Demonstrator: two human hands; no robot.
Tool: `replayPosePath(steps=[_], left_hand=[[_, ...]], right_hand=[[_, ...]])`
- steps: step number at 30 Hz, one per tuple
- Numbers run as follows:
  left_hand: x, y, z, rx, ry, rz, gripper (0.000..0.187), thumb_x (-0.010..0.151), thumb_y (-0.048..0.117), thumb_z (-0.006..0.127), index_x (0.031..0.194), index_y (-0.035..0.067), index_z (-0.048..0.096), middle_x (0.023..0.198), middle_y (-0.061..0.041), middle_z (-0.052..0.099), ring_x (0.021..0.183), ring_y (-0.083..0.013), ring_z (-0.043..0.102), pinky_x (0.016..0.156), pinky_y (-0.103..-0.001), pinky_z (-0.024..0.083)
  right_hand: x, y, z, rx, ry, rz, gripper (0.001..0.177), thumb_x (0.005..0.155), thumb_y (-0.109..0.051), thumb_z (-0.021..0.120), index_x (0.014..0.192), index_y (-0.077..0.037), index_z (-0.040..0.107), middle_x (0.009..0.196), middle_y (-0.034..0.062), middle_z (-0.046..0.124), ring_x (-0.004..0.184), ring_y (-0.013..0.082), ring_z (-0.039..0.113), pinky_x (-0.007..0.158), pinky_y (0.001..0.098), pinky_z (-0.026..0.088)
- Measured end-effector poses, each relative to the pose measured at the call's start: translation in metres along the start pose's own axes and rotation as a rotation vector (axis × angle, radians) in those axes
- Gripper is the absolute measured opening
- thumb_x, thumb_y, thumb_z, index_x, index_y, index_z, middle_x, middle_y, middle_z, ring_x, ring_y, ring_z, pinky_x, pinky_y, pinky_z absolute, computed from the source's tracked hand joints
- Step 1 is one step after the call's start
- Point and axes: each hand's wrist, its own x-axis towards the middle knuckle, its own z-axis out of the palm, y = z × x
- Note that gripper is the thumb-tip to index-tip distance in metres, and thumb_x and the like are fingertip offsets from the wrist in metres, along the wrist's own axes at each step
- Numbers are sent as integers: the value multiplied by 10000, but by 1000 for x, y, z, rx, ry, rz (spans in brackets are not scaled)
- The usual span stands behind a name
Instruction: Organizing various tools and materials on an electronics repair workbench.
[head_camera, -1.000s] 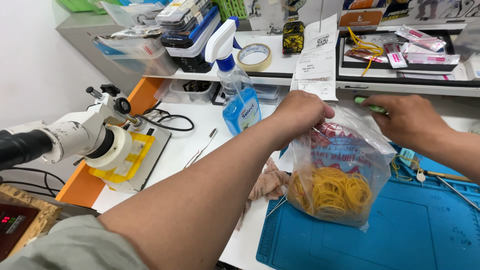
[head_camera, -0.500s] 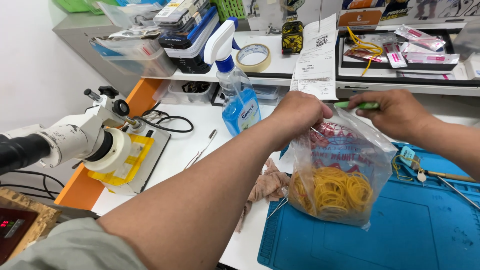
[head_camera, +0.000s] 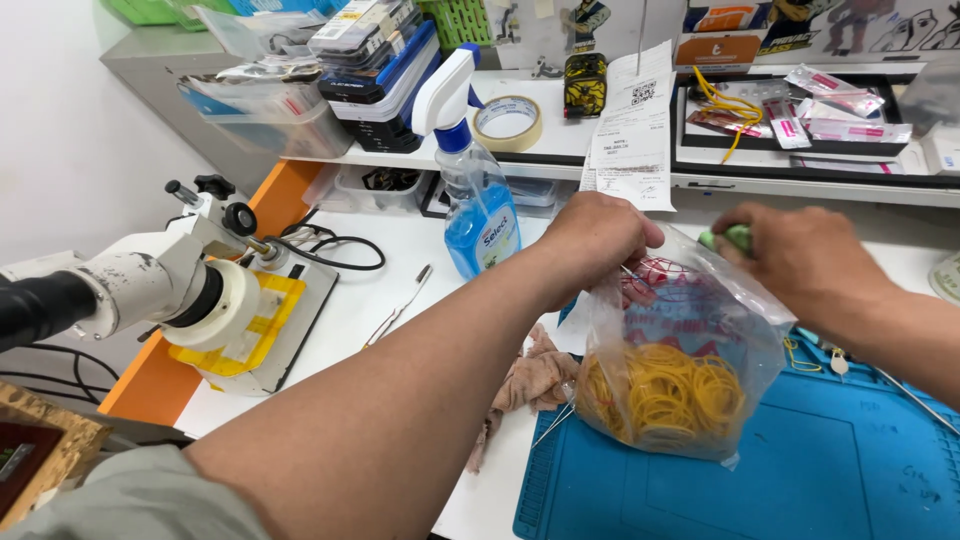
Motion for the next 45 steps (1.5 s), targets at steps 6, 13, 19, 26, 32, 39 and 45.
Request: replayPosePath(steps=[6, 13, 19, 26, 32, 39, 45], left_hand=[[-22, 5, -6, -106, -55, -65, 300, 843, 3, 488, 993, 30, 746, 778, -99, 732, 617, -268, 748, 458, -362, 547], [-15, 0, -7, -136, -86, -33, 287, 865, -10, 505, 1064, -19, 711, 831, -91, 720, 701, -245, 778, 477, -332, 555], [-13, -6, -9, -69, -44, -2, 284, 803, 9, 560, 1006, 4, 757, 813, -96, 725, 688, -244, 729, 423, -314, 467], [-9, -3, -7, -130, -73, -44, 207, 810, 45, 544, 894, -3, 726, 782, -111, 717, 597, -228, 742, 414, -339, 428], [-9, 1, -5, -115, -46, -59, 196, 819, 114, 642, 949, -1, 733, 861, -124, 722, 676, -207, 695, 528, -343, 533], [-21, 19, -7, 102, -301, -210, 314, 880, 299, 608, 1108, 106, 704, 964, -71, 724, 930, -214, 682, 871, -423, 508], [7, -16, -3, -45, -366, -251, 470, 1030, 410, 516, 1154, -6, 695, 912, -136, 716, 700, -245, 612, 620, -430, 533]], right_hand=[[26, -14, 15, 320, 19, -232, 394, 842, -387, 707, 1190, -202, 724, 877, 124, 785, 805, 311, 748, 725, 450, 595], [11, 2, -25, 128, 19, 153, 284, 996, -346, 632, 1174, -173, 768, 860, 157, 747, 760, 314, 741, 745, 459, 599], [35, -15, 22, 132, 152, 11, 245, 937, -377, 690, 1117, -251, 799, 949, 147, 775, 879, 357, 732, 818, 478, 570], [27, -18, 4, 476, 150, 7, 236, 918, -362, 699, 1080, -206, 770, 940, 132, 777, 851, 309, 736, 807, 427, 576], [0, 0, 9, 121, 159, -10, 333, 894, -388, 751, 1182, -221, 768, 931, 149, 779, 871, 335, 725, 799, 460, 571], [-20, 6, -21, 1360, 162, 449, 236, 1008, -128, 591, 1211, -8, 597, 1152, 175, 712, 978, 292, 747, 891, 388, 580], [-34, 42, 37, 1600, -153, 876, 257, 1055, -128, 487, 1248, 38, 517, 1194, 197, 653, 1061, 319, 705, 953, 427, 601]])
